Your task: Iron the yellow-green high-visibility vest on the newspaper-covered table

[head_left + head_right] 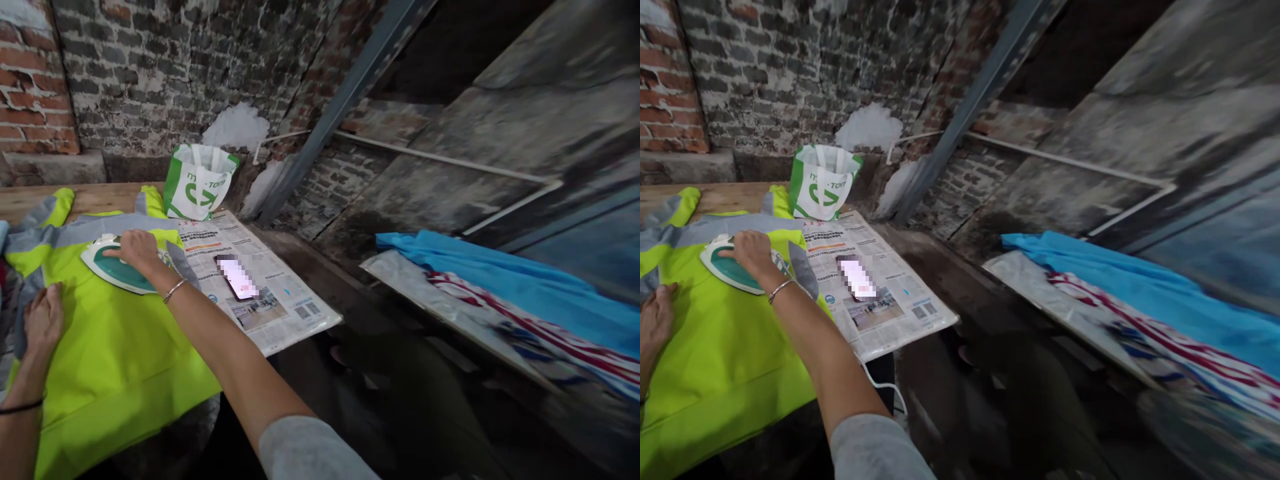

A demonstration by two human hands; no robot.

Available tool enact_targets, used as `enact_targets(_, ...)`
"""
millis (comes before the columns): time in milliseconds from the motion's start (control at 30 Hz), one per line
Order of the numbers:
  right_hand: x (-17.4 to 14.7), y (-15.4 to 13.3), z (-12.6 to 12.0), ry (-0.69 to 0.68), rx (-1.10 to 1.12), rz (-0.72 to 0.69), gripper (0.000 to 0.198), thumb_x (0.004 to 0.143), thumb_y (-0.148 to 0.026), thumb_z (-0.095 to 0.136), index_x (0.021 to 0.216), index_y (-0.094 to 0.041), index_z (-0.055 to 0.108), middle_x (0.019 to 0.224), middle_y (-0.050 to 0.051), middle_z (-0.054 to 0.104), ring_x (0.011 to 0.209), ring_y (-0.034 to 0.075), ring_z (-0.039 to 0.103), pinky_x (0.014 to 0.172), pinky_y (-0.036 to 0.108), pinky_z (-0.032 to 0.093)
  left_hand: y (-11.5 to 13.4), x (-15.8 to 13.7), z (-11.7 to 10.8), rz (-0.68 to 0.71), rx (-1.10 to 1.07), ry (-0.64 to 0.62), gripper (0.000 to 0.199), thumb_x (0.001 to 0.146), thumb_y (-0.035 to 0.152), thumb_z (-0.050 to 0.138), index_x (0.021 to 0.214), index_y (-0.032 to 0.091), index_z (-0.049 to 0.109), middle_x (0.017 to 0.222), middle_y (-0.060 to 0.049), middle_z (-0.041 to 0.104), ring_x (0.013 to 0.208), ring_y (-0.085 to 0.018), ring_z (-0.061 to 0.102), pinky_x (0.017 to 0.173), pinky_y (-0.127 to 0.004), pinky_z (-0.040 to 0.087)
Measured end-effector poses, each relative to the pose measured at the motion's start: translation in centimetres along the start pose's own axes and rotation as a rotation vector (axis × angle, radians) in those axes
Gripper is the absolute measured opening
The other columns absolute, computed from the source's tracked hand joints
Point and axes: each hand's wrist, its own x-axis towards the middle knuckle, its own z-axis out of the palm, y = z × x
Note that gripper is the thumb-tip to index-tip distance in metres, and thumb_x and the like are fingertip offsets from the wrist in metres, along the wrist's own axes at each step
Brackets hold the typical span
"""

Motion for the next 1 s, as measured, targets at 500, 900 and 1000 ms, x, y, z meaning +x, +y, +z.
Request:
enact_targets(500, -11.4, -0.4, -3.2, -0.158, 0.018, -0.026, 0.075, 0.089, -0.086, 0.057, 0.102, -0.016, 0.078, 0.100, 0.019, 0.081, 0.103, 0.030, 0.078, 0.089, 0.035, 0.056, 1.4, -0.6, -1.1, -0.039, 0.005, -0.046, 0.076, 0.106, 0.039, 0.008, 0.150, 0.004, 0.058, 0.158, -0.026, 0.054, 0.157, -0.034, 0.040, 0.131, -0.054, 0.025)
enact_targets(900, -5.0, -0.1, -1.4, -0.082, 0.029, 0.004, 0.072, 0.096, -0.081, 0.052, 0.105, -0.014, 0.078, 0.109, 0.021, 0.079, 0.108, 0.029, 0.076, 0.091, 0.035, 0.056, 0.9, -0.3, -0.7, 0.011, 0.035, -0.044, 0.080, 0.105, 0.042, 0.005, 0.147, 0.004, 0.061, 0.158, -0.025, 0.054, 0.156, -0.034, 0.042, 0.130, -0.052, 0.027)
enact_targets(1000, -2.7, 0.1, -0.9, -0.052, 0.028, 0.005, 0.071, 0.098, -0.079, 0.051, 0.110, -0.014, 0.078, 0.112, 0.021, 0.079, 0.111, 0.030, 0.075, 0.092, 0.035, 0.056, 0.7, -0.3, -0.6, 0.007, 0.041, -0.036, 0.080, 0.105, 0.043, 0.004, 0.147, 0.006, 0.061, 0.159, -0.023, 0.054, 0.156, -0.033, 0.041, 0.131, -0.053, 0.023)
